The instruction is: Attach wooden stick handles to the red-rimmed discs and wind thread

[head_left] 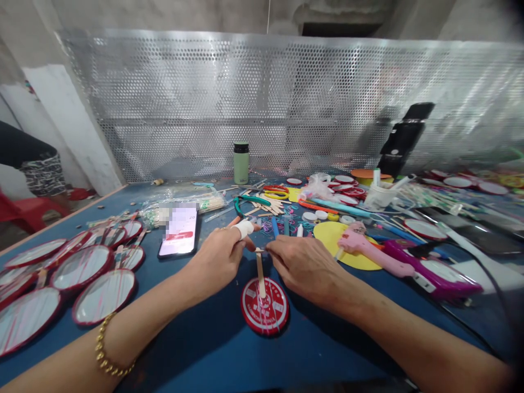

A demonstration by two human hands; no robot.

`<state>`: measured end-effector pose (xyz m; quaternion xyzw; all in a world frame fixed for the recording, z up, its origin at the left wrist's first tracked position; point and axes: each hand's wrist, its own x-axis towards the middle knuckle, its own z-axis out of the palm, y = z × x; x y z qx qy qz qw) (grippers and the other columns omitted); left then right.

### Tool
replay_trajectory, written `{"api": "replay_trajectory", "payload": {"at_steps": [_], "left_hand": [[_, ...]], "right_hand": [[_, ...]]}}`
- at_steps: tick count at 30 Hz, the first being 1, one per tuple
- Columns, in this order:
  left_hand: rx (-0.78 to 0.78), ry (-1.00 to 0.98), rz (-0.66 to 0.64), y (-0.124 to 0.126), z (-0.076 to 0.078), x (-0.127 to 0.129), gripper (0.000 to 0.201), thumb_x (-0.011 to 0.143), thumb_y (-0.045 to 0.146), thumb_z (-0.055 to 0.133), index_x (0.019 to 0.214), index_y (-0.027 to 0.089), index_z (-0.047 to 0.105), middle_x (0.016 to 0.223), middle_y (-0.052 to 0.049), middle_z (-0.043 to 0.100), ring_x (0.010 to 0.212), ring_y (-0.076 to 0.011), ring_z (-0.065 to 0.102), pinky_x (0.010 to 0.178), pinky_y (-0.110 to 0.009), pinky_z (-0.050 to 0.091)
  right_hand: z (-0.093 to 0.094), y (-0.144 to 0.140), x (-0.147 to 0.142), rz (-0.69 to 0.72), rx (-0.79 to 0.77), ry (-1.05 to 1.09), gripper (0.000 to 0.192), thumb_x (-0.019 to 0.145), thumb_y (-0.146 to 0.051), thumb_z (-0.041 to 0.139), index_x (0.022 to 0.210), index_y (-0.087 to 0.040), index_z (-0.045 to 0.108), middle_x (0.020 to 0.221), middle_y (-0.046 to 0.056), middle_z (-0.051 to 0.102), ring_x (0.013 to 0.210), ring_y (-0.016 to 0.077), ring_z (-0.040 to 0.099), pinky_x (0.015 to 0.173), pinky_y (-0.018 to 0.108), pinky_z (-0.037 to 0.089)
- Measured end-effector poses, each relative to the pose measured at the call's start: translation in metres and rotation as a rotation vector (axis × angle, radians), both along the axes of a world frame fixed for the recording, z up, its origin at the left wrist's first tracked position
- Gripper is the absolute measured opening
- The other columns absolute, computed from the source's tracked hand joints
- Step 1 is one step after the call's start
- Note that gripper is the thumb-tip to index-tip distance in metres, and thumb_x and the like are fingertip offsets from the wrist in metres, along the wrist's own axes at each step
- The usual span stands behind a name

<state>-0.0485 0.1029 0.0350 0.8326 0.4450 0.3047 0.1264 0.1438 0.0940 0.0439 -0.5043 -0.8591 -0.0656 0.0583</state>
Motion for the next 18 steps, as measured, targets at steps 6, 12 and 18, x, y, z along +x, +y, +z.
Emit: {"api": "replay_trajectory", "payload": {"at_steps": [6, 12, 18], "left_hand": [[-0.003, 0.001, -0.019, 0.0006, -0.0025, -0.0002, 0.029, 0.094, 0.013, 0.039, 0.098, 0.017, 0.068, 0.106, -0.009, 0.076, 0.115, -0.0281, 0.064, 0.102, -0.043, 0.045], [0.004, 0.016, -0.015, 0.0032, -0.0051, -0.0006, 0.029, 0.094, 0.013, 0.040, 0.100, 0.017, 0.068, 0.107, -0.010, 0.075, 0.113, -0.0277, 0.064, 0.101, -0.045, 0.046], [-0.001, 0.035, -0.016, 0.0014, -0.0030, -0.0003, 0.029, 0.095, 0.013, 0.040, 0.098, 0.018, 0.068, 0.107, -0.009, 0.076, 0.114, -0.0273, 0.065, 0.100, -0.045, 0.046]], "right_hand": [[0.0011, -0.0015, 0.0011, 0.005, 0.001, 0.004, 0.022, 0.095, -0.019, 0.047, 0.091, -0.018, 0.068, 0.089, 0.005, 0.072, 0.070, 0.0166, 0.063, 0.057, 0.031, 0.021], [0.0005, -0.0009, 0.0018, -0.006, -0.007, 0.001, 0.021, 0.095, -0.018, 0.047, 0.090, -0.018, 0.068, 0.088, 0.005, 0.072, 0.070, 0.0167, 0.063, 0.056, 0.031, 0.021], [0.0000, -0.0016, 0.0017, -0.002, -0.004, 0.000, 0.022, 0.094, -0.018, 0.048, 0.089, -0.018, 0.068, 0.087, 0.005, 0.072, 0.068, 0.0168, 0.063, 0.056, 0.031, 0.020]]}}
